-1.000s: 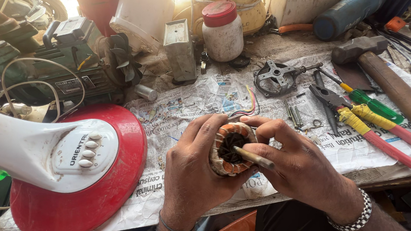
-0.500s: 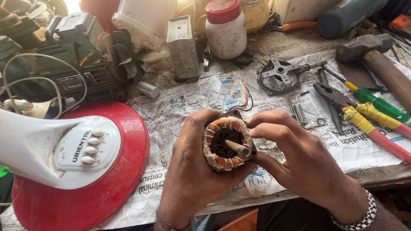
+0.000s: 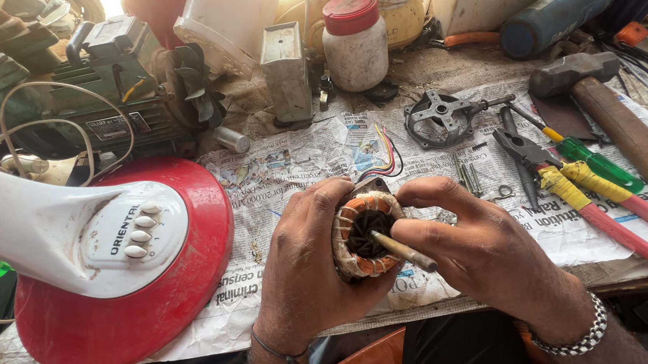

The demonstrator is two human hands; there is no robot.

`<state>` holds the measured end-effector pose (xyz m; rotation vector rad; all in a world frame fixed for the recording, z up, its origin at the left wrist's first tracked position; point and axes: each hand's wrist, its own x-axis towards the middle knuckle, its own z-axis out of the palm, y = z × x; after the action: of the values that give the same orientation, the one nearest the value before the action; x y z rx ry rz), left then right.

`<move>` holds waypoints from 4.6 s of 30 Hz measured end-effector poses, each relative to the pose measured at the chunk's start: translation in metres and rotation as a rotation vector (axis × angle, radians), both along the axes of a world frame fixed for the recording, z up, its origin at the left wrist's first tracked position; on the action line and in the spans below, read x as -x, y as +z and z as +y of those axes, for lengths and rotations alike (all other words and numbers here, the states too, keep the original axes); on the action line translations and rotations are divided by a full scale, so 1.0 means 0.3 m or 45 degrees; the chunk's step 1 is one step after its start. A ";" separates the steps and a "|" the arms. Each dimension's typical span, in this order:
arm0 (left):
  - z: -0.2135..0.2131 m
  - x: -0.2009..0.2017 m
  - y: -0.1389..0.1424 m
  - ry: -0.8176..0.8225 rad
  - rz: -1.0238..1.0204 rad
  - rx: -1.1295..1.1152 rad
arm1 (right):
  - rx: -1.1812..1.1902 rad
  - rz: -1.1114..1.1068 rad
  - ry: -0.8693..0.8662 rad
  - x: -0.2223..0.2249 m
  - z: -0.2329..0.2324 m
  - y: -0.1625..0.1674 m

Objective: The person works at a cluttered workbench on a small electric fan motor, gripping the wound stator and tapping and pulling the central shaft to work the rotor loose. They rotate and reposition the motor housing, extract the rotor with its shaft, and separate the end bell and other components onto the newspaper-covered bench.

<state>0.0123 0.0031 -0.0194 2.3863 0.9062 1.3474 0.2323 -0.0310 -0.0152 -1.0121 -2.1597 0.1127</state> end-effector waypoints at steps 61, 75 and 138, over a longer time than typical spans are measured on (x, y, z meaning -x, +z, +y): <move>-0.002 0.004 0.001 0.056 -0.037 0.068 | -0.002 0.048 -0.168 0.103 -0.123 0.030; -0.004 -0.005 -0.011 0.072 0.024 0.014 | 0.079 0.058 -0.264 0.138 -0.115 0.007; 0.002 -0.036 -0.038 0.173 -0.092 0.066 | -0.155 -0.046 -0.355 0.114 -0.060 0.005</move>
<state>0.0231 0.0036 -0.0309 2.2576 1.0869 1.4300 0.1981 -0.0489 -0.0136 -1.2385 -2.0079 -0.1686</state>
